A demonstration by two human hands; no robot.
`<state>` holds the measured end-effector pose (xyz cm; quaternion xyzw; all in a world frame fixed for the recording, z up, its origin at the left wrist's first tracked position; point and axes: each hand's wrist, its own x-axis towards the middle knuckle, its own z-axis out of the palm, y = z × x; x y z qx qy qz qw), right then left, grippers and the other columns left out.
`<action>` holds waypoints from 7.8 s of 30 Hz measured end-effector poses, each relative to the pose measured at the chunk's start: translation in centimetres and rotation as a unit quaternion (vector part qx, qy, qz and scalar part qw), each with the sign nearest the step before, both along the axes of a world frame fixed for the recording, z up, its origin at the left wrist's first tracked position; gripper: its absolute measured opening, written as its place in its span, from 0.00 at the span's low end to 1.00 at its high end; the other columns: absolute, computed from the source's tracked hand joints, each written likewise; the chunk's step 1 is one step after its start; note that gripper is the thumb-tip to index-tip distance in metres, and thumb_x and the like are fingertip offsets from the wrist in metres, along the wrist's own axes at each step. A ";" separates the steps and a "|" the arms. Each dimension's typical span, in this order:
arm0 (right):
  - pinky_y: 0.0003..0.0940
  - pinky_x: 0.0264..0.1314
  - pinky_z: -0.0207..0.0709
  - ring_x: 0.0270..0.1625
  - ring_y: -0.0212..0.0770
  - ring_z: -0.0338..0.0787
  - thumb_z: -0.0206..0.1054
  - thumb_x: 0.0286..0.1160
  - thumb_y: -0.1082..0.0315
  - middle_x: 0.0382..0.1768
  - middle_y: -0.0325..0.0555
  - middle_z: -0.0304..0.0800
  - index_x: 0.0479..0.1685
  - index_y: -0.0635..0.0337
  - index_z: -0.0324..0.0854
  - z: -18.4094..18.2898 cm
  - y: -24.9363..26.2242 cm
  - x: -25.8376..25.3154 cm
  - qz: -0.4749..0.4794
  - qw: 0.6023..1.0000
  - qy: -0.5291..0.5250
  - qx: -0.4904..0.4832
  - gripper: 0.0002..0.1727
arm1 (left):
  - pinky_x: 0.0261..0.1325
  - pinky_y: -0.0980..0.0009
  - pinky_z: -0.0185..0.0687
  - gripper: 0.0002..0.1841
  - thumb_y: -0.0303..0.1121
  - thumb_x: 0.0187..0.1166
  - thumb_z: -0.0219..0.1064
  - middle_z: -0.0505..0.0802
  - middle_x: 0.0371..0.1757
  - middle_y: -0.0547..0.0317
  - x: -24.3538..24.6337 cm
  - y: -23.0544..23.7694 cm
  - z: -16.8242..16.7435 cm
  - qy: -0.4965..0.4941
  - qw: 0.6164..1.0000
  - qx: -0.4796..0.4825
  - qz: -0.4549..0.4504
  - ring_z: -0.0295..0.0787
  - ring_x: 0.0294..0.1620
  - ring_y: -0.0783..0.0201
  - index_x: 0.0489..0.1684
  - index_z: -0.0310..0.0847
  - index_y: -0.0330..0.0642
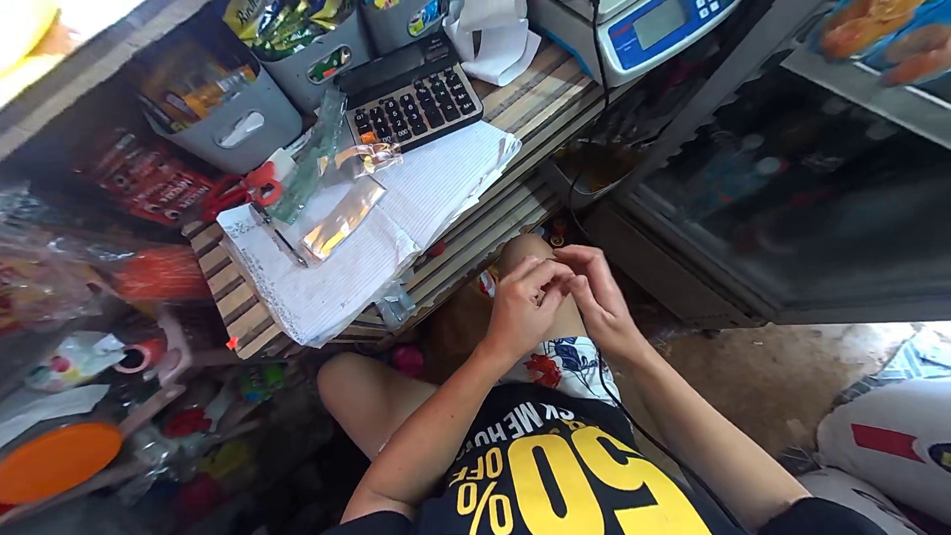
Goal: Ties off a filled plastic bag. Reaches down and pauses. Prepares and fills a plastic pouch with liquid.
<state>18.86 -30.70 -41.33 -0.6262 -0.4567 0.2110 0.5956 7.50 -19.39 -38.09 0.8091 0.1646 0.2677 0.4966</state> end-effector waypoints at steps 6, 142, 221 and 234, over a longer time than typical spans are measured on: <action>0.27 0.62 0.83 0.57 0.28 0.87 0.55 0.89 0.64 0.54 0.40 0.89 0.58 0.64 0.86 -1.0 -0.5 -1.0 0.009 0.999 0.035 0.012 0.17 | 0.56 0.71 0.85 0.08 0.30 0.82 0.68 0.90 0.44 0.55 -0.2 -0.3 0.6 -0.045 0.995 0.080 0.048 0.87 0.49 0.67 0.41 0.94 0.38; 0.43 0.66 0.84 0.68 0.49 0.86 0.74 0.72 0.75 0.77 0.62 0.71 0.87 0.64 0.51 13.7 28.6 -5.4 0.045 0.982 0.184 -0.007 0.44 | 0.68 0.45 0.80 0.05 0.26 0.76 0.73 0.92 0.57 0.46 -12.9 16.9 9.2 0.114 0.904 0.232 0.340 0.86 0.63 0.43 0.44 0.93 0.39; 0.21 0.42 0.85 0.37 0.25 0.89 0.71 0.77 0.69 0.39 0.33 0.93 0.48 0.55 0.90 14.7 13.0 -7.6 0.188 0.977 0.022 0.095 0.06 | 0.70 0.55 0.72 0.12 0.31 0.87 0.60 0.92 0.35 0.67 -14.4 6.8 10.8 -0.003 0.969 0.165 0.183 0.87 0.43 0.72 0.36 0.89 0.43; 0.17 0.29 0.73 0.27 0.21 0.79 0.59 0.87 0.61 0.23 0.31 0.80 0.26 0.56 0.82 13.3 13.1 -7.2 0.125 0.966 -0.193 0.116 0.18 | 0.67 0.56 0.69 0.12 0.37 0.86 0.62 0.90 0.32 0.68 -14.7 6.5 11.6 0.056 0.952 0.249 0.166 0.84 0.41 0.70 0.34 0.90 0.46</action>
